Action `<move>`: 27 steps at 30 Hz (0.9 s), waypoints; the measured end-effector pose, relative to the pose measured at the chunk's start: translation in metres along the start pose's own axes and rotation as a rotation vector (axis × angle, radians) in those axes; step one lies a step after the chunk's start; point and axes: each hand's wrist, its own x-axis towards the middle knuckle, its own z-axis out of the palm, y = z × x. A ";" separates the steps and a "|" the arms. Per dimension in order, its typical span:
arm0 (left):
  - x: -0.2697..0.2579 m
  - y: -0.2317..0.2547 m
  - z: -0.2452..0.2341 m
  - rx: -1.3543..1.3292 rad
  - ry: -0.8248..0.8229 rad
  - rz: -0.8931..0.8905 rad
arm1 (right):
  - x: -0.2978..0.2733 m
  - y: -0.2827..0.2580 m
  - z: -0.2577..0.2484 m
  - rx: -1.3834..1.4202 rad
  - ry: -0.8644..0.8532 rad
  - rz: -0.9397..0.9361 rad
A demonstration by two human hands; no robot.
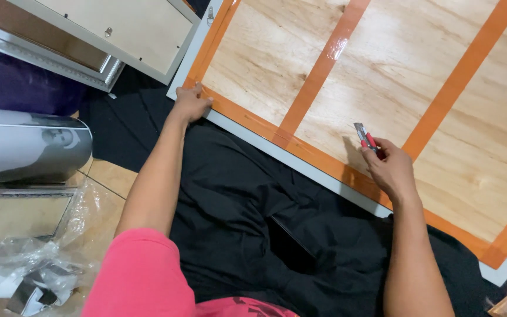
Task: The person uses a utility knife to cut and peel orange tape strips from a wooden board. They systematically remove the tape along the edges and across the surface, gathering the removed pieces into a pile.
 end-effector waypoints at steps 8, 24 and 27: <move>-0.046 0.007 -0.018 -0.013 0.463 0.344 | -0.027 -0.044 0.013 0.040 -0.049 0.004; -0.064 0.066 -0.043 -0.106 0.394 0.483 | -0.009 -0.023 0.028 -0.227 0.091 0.152; -0.111 0.135 -0.061 -0.345 0.313 0.718 | -0.007 -0.003 0.030 -0.256 0.021 0.115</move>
